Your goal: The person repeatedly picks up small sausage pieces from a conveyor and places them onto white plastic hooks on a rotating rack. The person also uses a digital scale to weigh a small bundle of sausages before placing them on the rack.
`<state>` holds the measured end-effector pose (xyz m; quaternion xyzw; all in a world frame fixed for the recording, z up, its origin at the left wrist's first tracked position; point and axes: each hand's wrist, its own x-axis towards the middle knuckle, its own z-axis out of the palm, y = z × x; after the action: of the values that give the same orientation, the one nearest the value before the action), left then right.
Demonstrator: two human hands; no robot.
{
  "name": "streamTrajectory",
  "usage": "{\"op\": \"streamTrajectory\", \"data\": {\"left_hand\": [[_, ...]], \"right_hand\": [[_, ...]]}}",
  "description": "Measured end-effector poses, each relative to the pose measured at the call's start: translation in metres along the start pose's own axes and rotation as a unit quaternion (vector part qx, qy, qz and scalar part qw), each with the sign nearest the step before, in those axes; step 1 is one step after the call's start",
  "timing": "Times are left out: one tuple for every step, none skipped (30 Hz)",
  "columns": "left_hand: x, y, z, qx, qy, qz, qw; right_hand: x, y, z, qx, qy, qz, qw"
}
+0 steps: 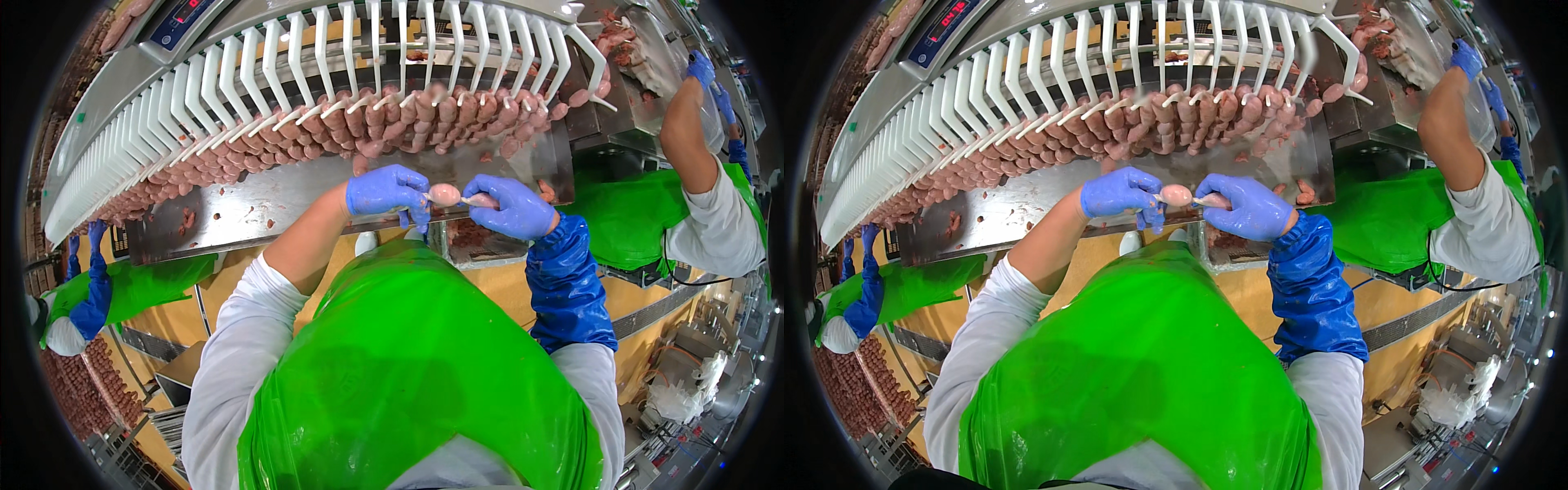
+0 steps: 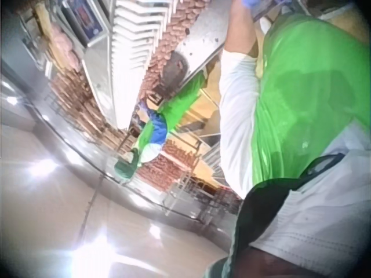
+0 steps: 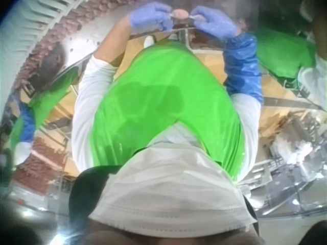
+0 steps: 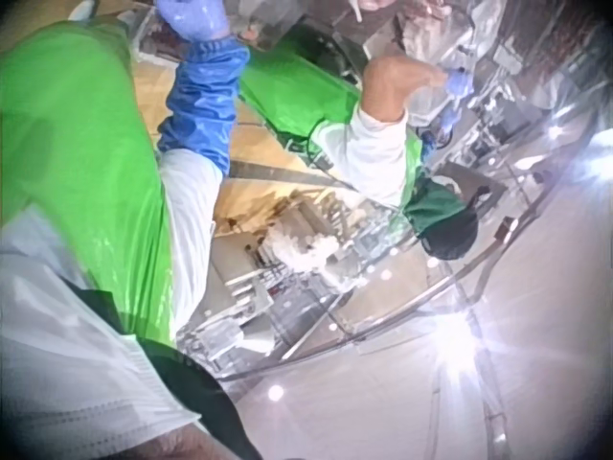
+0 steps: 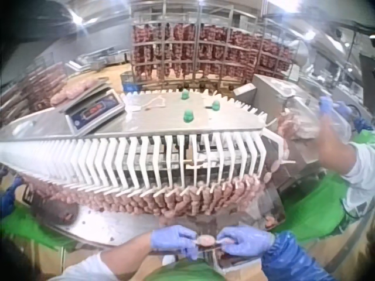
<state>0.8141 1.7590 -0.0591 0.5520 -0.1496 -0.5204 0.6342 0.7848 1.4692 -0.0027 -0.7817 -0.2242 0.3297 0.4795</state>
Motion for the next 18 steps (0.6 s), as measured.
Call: {"op": "streamTrajectory", "data": {"left_hand": [[-0.002,0.001,0.001,-0.013,0.005,0.012,1.000],[-0.005,0.002,0.003,-0.002,0.018,0.033,0.999],[-0.008,0.003,0.006,0.010,0.030,0.053,0.998],[-0.012,0.006,0.009,0.023,0.042,0.074,0.996],[-0.015,0.006,0.011,0.030,0.058,0.075,0.995],[-0.017,0.006,0.013,0.038,0.074,0.076,0.994],[-0.020,0.006,0.013,0.045,0.089,0.075,0.992],[-0.022,0.004,0.012,0.062,0.091,0.083,0.990],[-0.024,0.000,0.009,0.079,0.093,0.092,0.988],[-0.026,-0.003,0.008,0.096,0.094,0.102,0.986],[-0.027,-0.004,0.008,0.137,0.097,0.129,0.977],[-0.028,-0.004,0.008,0.179,0.099,0.157,0.966],[-0.030,-0.002,0.009,0.219,0.100,0.184,0.953],[-0.033,0.001,0.009,0.233,0.101,0.164,0.953],[-0.037,0.006,0.009,0.247,0.102,0.144,0.953],[-0.042,0.009,0.010,0.261,0.104,0.124,0.952],[-0.047,0.006,0.008,0.194,0.129,0.097,0.968],[-0.052,0.002,0.007,0.126,0.153,0.070,0.978]], "right_hand": [[0.001,-0.001,0.001,0.044,0.010,-0.007,0.999],[0.003,-0.003,0.001,0.087,0.019,-0.014,0.996],[0.004,-0.005,0.003,0.130,0.028,-0.020,0.991],[0.006,-0.003,0.007,0.229,0.015,-0.014,0.973],[0.008,0.003,0.013,0.325,0.002,-0.007,0.946],[0.010,0.005,0.019,0.417,-0.011,0.000,0.909],[0.012,-0.001,0.025,0.448,0.003,-0.011,0.894],[0.015,0.003,0.026,0.456,-0.021,-0.022,0.889],[0.020,0.010,0.027,0.464,-0.044,-0.034,0.884],[0.021,0.012,0.027,0.471,-0.067,-0.045,0.879],[0.022,0.011,0.028,0.451,-0.035,-0.034,0.891],[0.023,0.010,0.031,0.431,-0.003,-0.024,0.902],[0.024,0.009,0.033,0.411,0.031,-0.014,0.911],[0.025,0.012,0.032,0.408,0.066,-0.024,0.910],[0.026,0.017,0.029,0.404,0.101,-0.035,0.908],[0.026,0.020,0.026,0.400,0.134,-0.046,0.905],[0.021,0.022,0.022,0.498,0.174,-0.007,0.850],[0.019,0.022,0.018,0.456,0.170,0.008,0.874]]}}
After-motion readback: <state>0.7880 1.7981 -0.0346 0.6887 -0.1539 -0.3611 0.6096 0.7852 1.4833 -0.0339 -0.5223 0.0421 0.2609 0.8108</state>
